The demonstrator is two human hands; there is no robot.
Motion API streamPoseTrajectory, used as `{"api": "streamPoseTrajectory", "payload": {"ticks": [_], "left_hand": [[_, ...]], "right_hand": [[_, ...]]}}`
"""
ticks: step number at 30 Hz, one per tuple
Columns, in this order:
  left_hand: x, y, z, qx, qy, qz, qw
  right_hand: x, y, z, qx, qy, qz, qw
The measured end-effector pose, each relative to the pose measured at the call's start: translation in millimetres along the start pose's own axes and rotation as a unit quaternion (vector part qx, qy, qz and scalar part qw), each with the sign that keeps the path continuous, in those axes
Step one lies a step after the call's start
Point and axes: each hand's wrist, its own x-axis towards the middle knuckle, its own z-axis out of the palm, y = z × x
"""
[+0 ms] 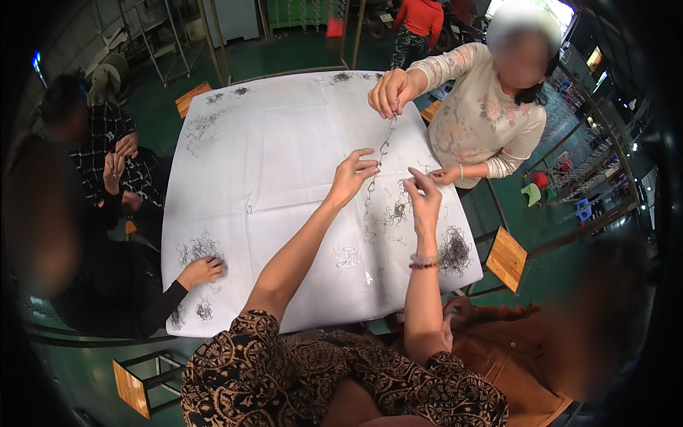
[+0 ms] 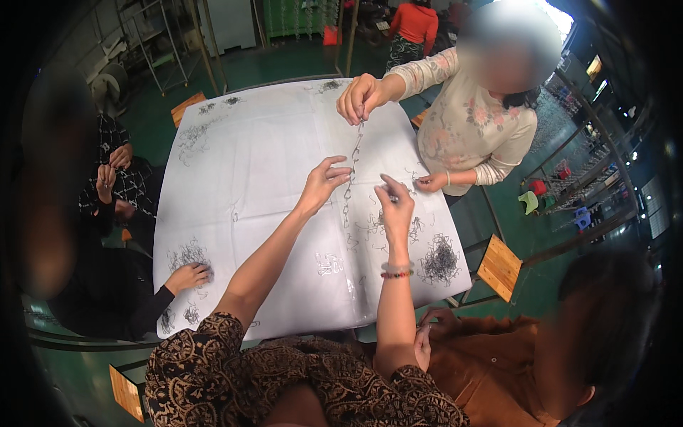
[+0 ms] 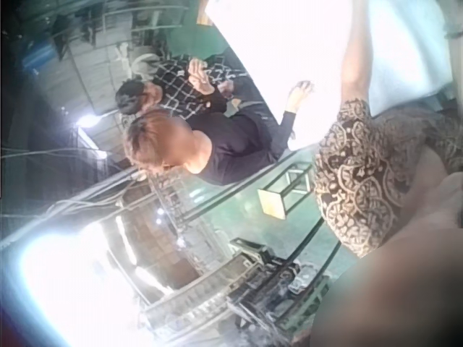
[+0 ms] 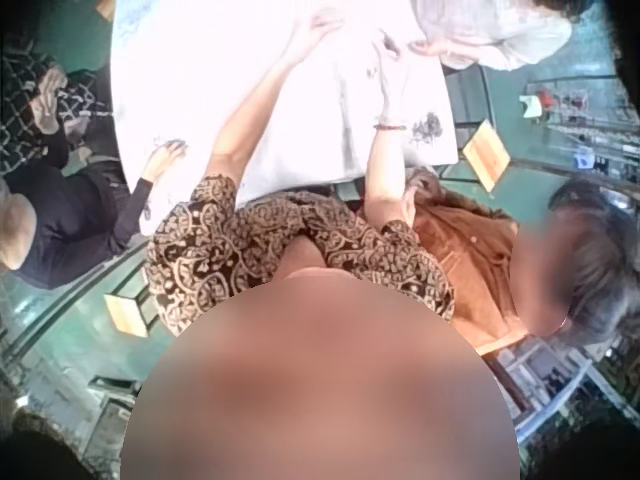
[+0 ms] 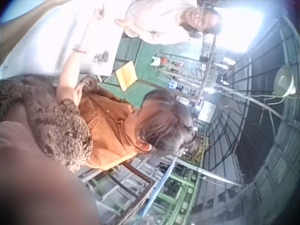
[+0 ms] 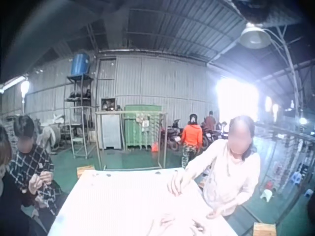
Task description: The person stands at a table with several others and uses their hands to link small metal paperclips into chains on a white surface. They pick up individual clips, connect them, and place the growing chains back on the table. The person then walks away from the table through the workshop.
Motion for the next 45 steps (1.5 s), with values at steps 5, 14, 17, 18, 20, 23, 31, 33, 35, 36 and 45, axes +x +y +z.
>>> {"api": "streamPoseTrajectory", "payload": {"ticks": [5,14,17,18,20,23,31,33,35,36,45], "left_hand": [[-41.6,32.1,-25.1,0.004,0.147,0.053,0.988],[-255.6,25.8,22.3,0.052,-0.520,0.397,0.755],[-266.8,2.9,40.4,0.338,-0.688,0.244,0.594],[-270.5,-2.6,41.2,0.486,-0.715,0.181,0.468],[-278.8,-14.0,54.0,0.443,-0.752,0.125,0.472],[-304.5,-31.5,67.6,0.231,-0.741,0.225,0.589],[-332.2,-54.4,93.6,0.232,-0.864,0.178,0.411],[-331.2,-56.2,109.8,0.206,-0.883,0.161,0.389],[-348.2,-66.4,142.6,0.288,-0.887,0.142,0.331],[-353.8,-74.8,160.5,0.299,-0.892,0.080,0.331],[-340.1,-177.0,298.6,0.449,-0.780,-0.005,0.435]], "right_hand": [[-56.6,-5.8,-17.5,0.024,0.070,0.066,0.995],[-337.4,22.4,37.1,0.197,-0.148,0.234,0.940],[-430.7,75.1,3.9,-0.214,-0.486,0.363,0.766],[-460.1,87.3,-18.0,-0.265,-0.519,0.372,0.723],[-515.8,97.0,-58.2,-0.167,-0.325,0.408,0.836],[-570.1,97.0,-104.8,-0.301,-0.242,0.571,0.725],[-605.4,82.4,-208.0,-0.355,0.421,0.460,0.697],[-596.6,84.0,-248.5,-0.341,0.363,0.424,0.757],[-579.2,84.6,-275.2,-0.314,0.323,0.431,0.782],[-570.0,82.5,-284.4,-0.308,0.304,0.425,0.795],[-475.2,39.7,-313.2,-0.239,0.135,0.277,0.921]]}}
